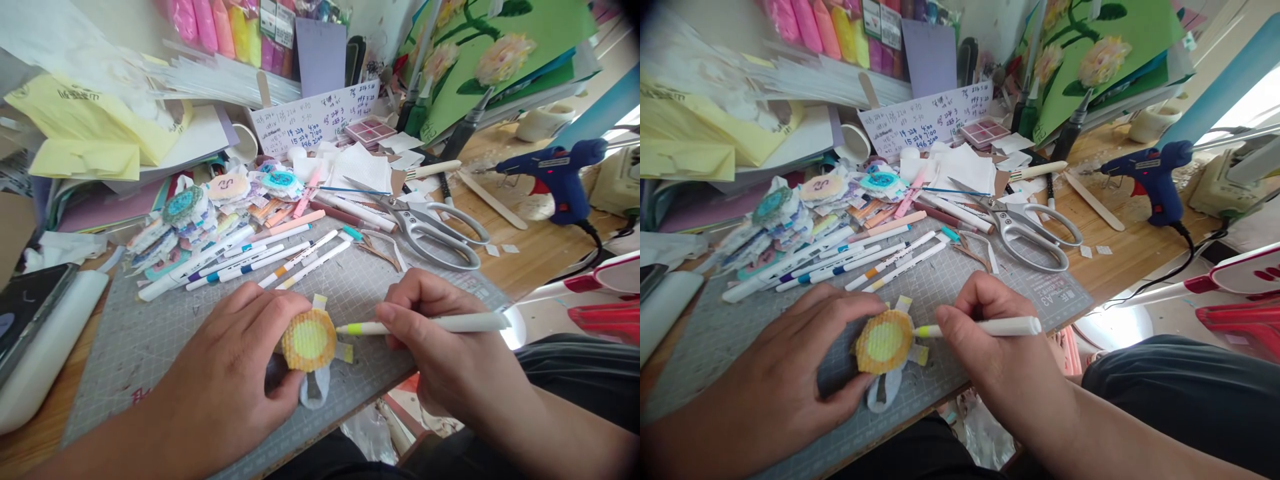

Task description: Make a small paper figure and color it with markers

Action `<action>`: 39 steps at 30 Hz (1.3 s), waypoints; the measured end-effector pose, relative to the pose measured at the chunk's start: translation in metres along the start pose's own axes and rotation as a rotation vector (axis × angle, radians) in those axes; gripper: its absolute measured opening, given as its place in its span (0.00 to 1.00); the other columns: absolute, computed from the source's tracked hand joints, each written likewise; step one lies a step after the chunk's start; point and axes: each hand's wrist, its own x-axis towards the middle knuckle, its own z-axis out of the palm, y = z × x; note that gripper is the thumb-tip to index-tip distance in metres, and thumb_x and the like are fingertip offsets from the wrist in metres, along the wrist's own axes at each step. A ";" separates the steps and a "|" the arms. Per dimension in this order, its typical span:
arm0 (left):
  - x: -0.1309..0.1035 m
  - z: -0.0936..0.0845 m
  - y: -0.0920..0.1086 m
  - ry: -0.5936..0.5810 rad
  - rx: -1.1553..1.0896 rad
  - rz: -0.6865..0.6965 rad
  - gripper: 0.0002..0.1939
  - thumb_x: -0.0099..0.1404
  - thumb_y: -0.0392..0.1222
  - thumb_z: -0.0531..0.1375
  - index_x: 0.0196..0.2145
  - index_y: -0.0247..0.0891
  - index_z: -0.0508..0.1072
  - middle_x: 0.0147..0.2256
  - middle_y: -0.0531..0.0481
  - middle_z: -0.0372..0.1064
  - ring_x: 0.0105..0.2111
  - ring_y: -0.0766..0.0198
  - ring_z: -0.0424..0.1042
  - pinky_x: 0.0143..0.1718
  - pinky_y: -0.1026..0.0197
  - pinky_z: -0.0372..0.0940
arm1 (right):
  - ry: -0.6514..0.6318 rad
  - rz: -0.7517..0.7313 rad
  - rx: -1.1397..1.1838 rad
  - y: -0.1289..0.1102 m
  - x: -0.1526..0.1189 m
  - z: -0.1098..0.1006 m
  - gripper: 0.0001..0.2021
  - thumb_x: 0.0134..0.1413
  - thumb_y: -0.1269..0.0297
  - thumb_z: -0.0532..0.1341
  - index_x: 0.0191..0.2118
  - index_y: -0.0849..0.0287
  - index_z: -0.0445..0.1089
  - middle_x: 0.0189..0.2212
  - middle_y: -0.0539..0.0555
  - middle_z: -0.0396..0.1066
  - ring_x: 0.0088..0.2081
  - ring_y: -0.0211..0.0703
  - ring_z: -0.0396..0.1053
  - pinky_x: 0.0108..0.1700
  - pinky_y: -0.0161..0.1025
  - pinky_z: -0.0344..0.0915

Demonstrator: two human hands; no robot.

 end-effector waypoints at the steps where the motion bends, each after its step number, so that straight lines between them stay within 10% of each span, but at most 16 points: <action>1: 0.000 0.000 0.000 -0.009 0.003 -0.001 0.23 0.52 0.30 0.56 0.47 0.45 0.62 0.41 0.51 0.70 0.43 0.52 0.67 0.45 0.50 0.61 | -0.003 -0.002 -0.004 0.000 0.000 0.000 0.13 0.52 0.61 0.62 0.22 0.56 0.60 0.16 0.46 0.61 0.21 0.35 0.54 0.21 0.33 0.51; 39: -0.002 0.000 0.000 0.005 -0.027 -0.008 0.25 0.51 0.29 0.56 0.47 0.45 0.64 0.41 0.51 0.72 0.43 0.52 0.67 0.45 0.50 0.63 | -0.005 0.043 0.083 0.005 0.003 0.002 0.13 0.52 0.59 0.63 0.23 0.56 0.61 0.17 0.46 0.61 0.21 0.36 0.55 0.22 0.33 0.50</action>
